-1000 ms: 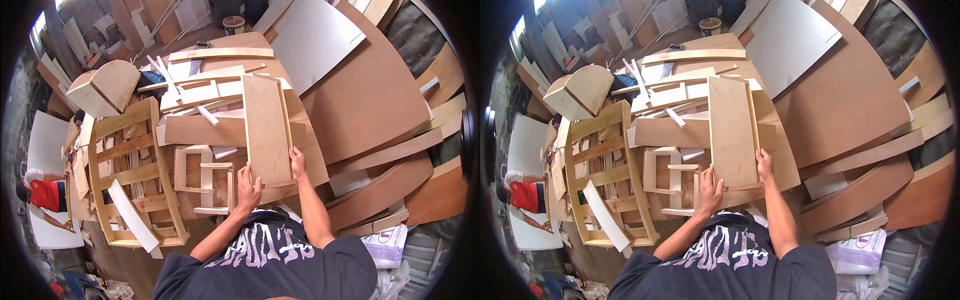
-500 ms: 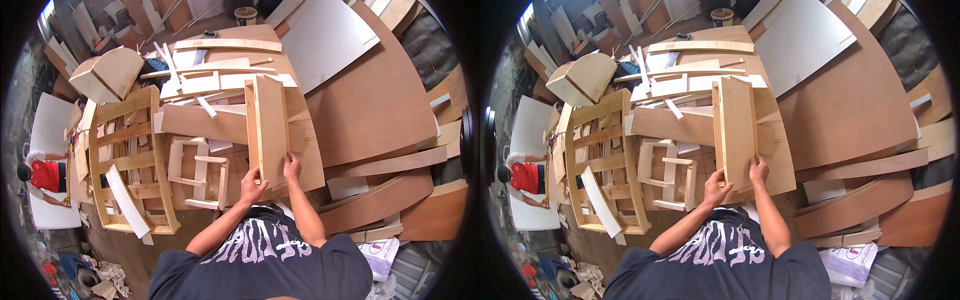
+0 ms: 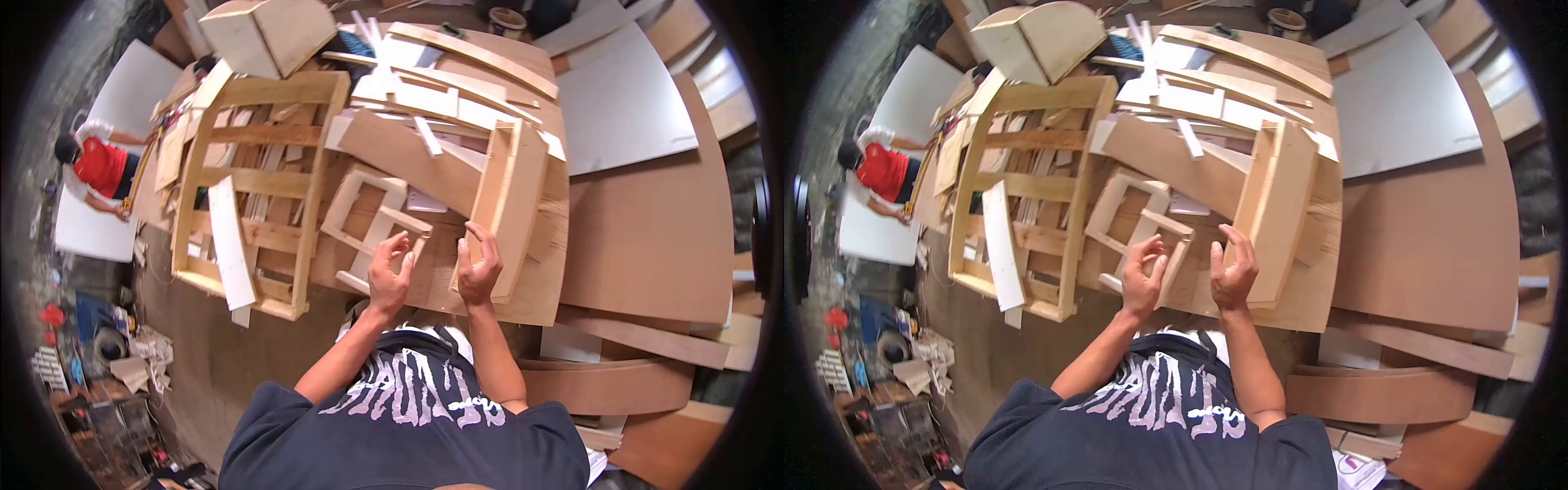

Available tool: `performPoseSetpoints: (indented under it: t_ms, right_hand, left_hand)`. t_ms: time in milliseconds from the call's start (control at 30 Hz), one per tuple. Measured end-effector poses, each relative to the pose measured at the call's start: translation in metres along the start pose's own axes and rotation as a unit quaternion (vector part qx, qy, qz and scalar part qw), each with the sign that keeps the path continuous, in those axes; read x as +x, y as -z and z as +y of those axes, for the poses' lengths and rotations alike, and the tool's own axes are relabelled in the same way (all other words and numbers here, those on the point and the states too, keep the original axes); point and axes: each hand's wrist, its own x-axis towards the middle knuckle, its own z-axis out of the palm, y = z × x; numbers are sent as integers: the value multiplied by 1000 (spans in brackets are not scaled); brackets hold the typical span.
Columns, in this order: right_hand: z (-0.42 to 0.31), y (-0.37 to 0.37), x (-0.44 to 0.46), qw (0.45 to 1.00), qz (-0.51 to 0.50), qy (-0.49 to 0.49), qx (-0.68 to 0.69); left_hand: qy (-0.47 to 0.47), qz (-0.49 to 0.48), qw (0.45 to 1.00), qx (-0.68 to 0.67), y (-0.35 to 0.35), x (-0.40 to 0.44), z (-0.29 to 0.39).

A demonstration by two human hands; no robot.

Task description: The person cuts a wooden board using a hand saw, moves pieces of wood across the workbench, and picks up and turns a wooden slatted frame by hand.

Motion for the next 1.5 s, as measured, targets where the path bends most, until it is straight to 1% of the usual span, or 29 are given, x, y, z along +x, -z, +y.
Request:
performPoseSetpoints:
  t_ms: [67, 100, 133, 200, 333, 367, 433, 467, 500, 533, 567, 600, 667, 700, 733, 800, 833, 867, 933, 967, 1000, 1067, 1100, 1167, 1233, 1333, 1400, 1433, 1500]
  right_hand:
    - [-26, -24, -7, 996, -73, -16, 46]
    - [-31, -39, -12, 995, -88, 9, 54]
    - [-39, -53, -19, 992, -114, 8, 51]
    - [-58, -80, -35, 984, -165, -14, 67]
    - [-85, -151, -78, 970, -217, -8, 107]
    - [-93, -170, -90, 964, -237, -22, 117]
    - [-113, -214, -115, 953, -271, -59, 124]
    - [-124, -241, -128, 952, -270, -60, 131]
    - [-134, -267, -140, 946, -288, -81, 124]
    - [-141, -292, -154, 939, -308, -102, 114]
    - [-141, -320, -168, 931, -340, -110, 72]
    - [-123, -358, -187, 923, -355, -113, 95]
    - [-140, -402, -210, 922, -371, -111, 23]
    - [-139, -423, -221, 922, -374, -98, -6]
    - [-143, -439, -232, 924, -367, -108, -5]
    - [-141, -467, -248, 936, -345, -65, -35]
    - [-144, -473, -252, 936, -346, -55, -24]
    - [-145, -477, -254, 937, -345, -54, -27]
    - [-152, -480, -257, 927, -348, -140, -17]
    - [-154, -479, -256, 934, -327, -139, -7]
    - [-154, -480, -257, 935, -325, -139, -10]
    - [-152, -482, -254, 946, -288, -147, -32]
    - [-154, -480, -251, 946, -285, -149, -33]
    - [-162, -467, -244, 942, -298, -145, -42]
    - [-170, -447, -240, 943, -288, -157, -49]
    - [-165, -414, -228, 950, -256, -174, -45]
    - [-162, -386, -218, 954, -239, -178, -34]
    - [-169, -371, -211, 961, -213, -176, -20]
    - [-191, -331, -195, 966, -175, -188, -10]
  left_hand:
    - [6, 27, 999, 25, 35, 2, -3]
    - [6, 41, 999, 16, 51, 3, -7]
    - [6, 52, 999, 14, 68, 1, -13]
    - [15, 89, 996, 15, 102, -1, -29]
    - [45, 155, 987, 3, 185, -8, -62]
    - [65, 167, 984, 1, 209, -10, -70]
    - [61, 195, 979, 14, 258, -14, -100]
    - [59, 213, 975, 27, 285, -15, -116]
    - [71, 225, 969, 70, 312, -17, -127]
    - [96, 224, 966, 88, 339, -18, -134]
    - [97, 232, 960, 123, 364, -21, -158]
    - [95, 242, 953, 155, 385, -21, -185]
    - [135, 238, 943, 189, 422, -20, -205]
    - [171, 219, 940, 196, 435, -18, -217]
    - [206, 198, 937, 202, 445, -15, -230]
    - [203, 175, 942, 202, 458, -9, -246]
    - [205, 155, 945, 204, 462, -8, -251]
    - [205, 154, 946, 200, 464, -4, -257]
    - [282, 97, 949, 97, 465, 3, -252]
    - [263, 74, 959, 75, 465, 6, -248]
    - [262, 72, 960, 72, 463, 6, -253]
    - [261, 65, 953, 138, 456, 8, -260]
    - [244, 81, 958, 129, 454, 6, -260]
    - [247, 77, 958, 126, 457, 5, -232]
    - [248, 58, 959, 122, 453, 2, -208]
    - [162, 76, 981, 69, 432, -4, -187]
    - [170, 55, 983, 40, 413, -4, -174]
    - [163, 43, 985, 39, 402, -2, -169]
    - [107, 32, 994, -13, 377, -2, -157]
